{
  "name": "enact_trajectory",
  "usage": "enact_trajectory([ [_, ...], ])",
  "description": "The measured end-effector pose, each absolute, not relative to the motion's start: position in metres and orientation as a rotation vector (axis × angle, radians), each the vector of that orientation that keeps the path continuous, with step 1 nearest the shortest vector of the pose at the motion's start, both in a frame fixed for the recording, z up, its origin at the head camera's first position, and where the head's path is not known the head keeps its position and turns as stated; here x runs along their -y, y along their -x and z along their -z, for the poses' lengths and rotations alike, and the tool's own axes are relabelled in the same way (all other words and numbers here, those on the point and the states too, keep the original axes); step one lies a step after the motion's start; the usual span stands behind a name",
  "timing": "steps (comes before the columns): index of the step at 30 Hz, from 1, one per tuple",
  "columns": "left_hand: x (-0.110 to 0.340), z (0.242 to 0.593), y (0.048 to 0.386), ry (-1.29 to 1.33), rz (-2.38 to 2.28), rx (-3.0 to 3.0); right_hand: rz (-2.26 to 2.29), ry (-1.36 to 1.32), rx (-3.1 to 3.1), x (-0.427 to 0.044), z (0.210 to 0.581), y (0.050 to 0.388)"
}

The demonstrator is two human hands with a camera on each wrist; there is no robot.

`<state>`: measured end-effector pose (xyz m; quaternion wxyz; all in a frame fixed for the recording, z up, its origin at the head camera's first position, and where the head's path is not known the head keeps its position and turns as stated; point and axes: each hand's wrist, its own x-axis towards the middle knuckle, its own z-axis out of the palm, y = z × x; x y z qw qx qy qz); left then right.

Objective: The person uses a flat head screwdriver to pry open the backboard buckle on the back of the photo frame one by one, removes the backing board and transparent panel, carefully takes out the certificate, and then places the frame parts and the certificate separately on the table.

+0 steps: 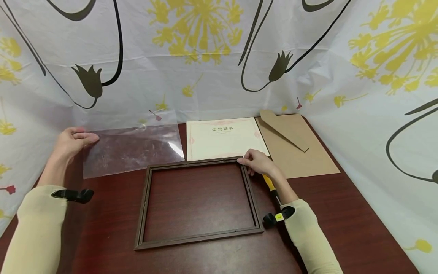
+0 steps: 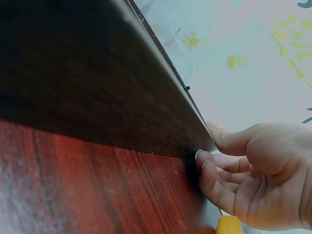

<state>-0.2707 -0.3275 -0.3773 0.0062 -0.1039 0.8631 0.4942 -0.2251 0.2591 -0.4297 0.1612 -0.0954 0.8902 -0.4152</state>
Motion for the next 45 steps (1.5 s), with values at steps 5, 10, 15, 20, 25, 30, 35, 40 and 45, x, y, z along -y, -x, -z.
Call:
enact_trajectory([
  [5,0.328,0.385,0.27,0.291,-1.533,-2.738,1.186,0.274,-2.543,-0.26,0.43,0.225],
  [10,0.326,0.392,0.274,0.282,-1.349,-2.891,1.189,0.27,-2.548,-0.26,0.43,0.224],
  [15,0.324,0.399,0.275,0.247,-1.24,-2.93,1.185,0.27,-2.548,-0.26,0.429,0.223],
  [20,0.324,0.406,0.274,0.253,-1.221,-2.897,1.185,0.272,-2.548,-0.258,0.428,0.222],
  [25,0.322,0.41,0.274,0.267,-1.233,-2.87,1.178,0.271,-2.552,-0.258,0.428,0.223],
  [30,0.319,0.409,0.274,0.286,-1.266,-2.817,1.182,0.275,-2.552,-0.258,0.43,0.224],
  [35,0.317,0.411,0.276,0.299,-1.258,-2.794,1.185,0.282,-2.551,-0.258,0.43,0.225],
  [40,0.316,0.416,0.277,0.261,-1.247,-2.782,1.18,0.282,-2.554,-0.258,0.43,0.225],
  [45,0.313,0.42,0.28,0.253,-1.223,-2.759,1.179,0.283,-2.559,-0.258,0.431,0.225],
])
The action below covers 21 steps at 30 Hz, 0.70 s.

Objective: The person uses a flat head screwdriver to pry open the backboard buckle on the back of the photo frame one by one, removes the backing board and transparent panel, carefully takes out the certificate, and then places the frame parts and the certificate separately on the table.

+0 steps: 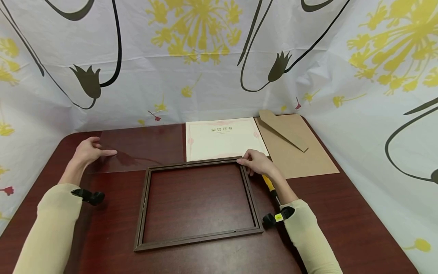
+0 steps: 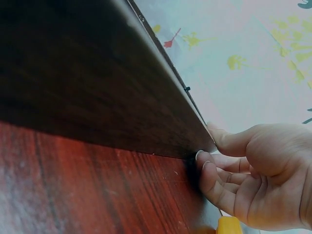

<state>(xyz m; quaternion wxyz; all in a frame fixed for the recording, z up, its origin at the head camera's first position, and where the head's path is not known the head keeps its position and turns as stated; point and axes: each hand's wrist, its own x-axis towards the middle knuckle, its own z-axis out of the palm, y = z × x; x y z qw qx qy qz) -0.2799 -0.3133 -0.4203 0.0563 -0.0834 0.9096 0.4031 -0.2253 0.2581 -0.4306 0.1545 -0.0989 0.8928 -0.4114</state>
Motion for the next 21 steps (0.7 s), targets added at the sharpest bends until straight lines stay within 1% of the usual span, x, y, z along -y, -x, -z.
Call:
enact_trajectory([
  [12,0.304,0.427,0.283,0.221,-1.118,-2.759,1.185,0.29,-2.549,-0.258,0.43,0.226],
  [21,0.297,0.426,0.284,0.245,-1.045,-2.778,1.185,0.289,-2.555,-0.259,0.43,0.225],
])
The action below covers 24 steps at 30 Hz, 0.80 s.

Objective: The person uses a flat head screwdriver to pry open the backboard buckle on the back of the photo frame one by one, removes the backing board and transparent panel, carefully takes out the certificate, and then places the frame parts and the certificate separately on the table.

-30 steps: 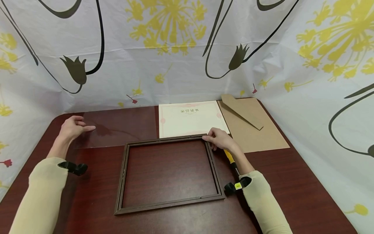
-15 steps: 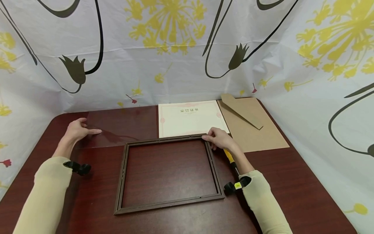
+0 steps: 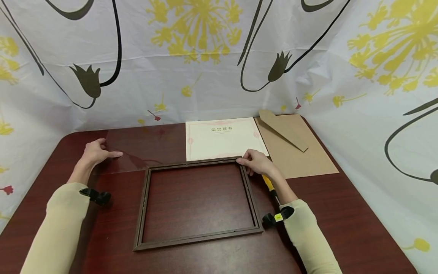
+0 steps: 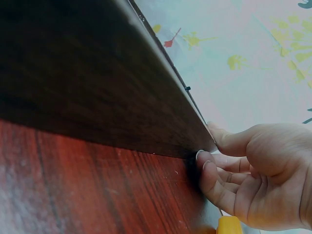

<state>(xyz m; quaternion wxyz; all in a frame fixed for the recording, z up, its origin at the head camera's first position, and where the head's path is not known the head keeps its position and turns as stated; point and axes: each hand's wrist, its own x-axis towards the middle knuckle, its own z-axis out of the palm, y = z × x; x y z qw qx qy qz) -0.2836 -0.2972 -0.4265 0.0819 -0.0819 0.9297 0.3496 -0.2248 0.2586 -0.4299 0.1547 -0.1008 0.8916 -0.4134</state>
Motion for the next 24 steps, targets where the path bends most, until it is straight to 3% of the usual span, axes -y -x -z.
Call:
enact_trajectory([
  [24,0.2942,0.4303,0.2748,0.207,-1.157,-2.731,1.179,0.285,-2.557,-0.2584,0.4306,0.226],
])
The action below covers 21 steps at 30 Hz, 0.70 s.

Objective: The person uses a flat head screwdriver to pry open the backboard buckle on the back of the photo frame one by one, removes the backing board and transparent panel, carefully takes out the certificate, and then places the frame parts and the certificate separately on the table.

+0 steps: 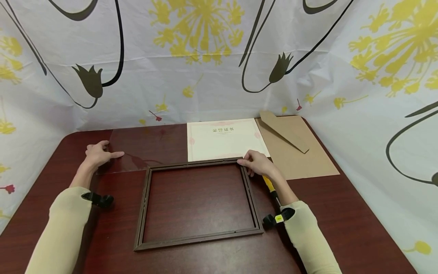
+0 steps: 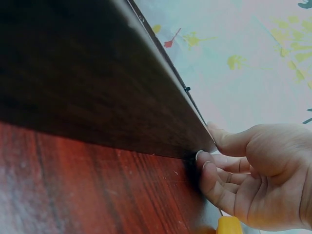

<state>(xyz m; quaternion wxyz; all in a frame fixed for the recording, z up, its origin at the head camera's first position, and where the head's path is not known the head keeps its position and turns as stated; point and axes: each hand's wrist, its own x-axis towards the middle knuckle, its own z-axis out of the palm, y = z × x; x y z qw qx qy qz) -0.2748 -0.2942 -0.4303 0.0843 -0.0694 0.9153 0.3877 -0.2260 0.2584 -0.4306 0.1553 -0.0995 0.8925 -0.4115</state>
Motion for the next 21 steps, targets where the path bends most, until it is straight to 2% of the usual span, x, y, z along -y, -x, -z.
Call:
enact_trajectory([
  [21,0.29,0.428,0.256,0.15,-1.353,-2.849,1.183,0.289,-2.619,-0.262,0.421,0.222],
])
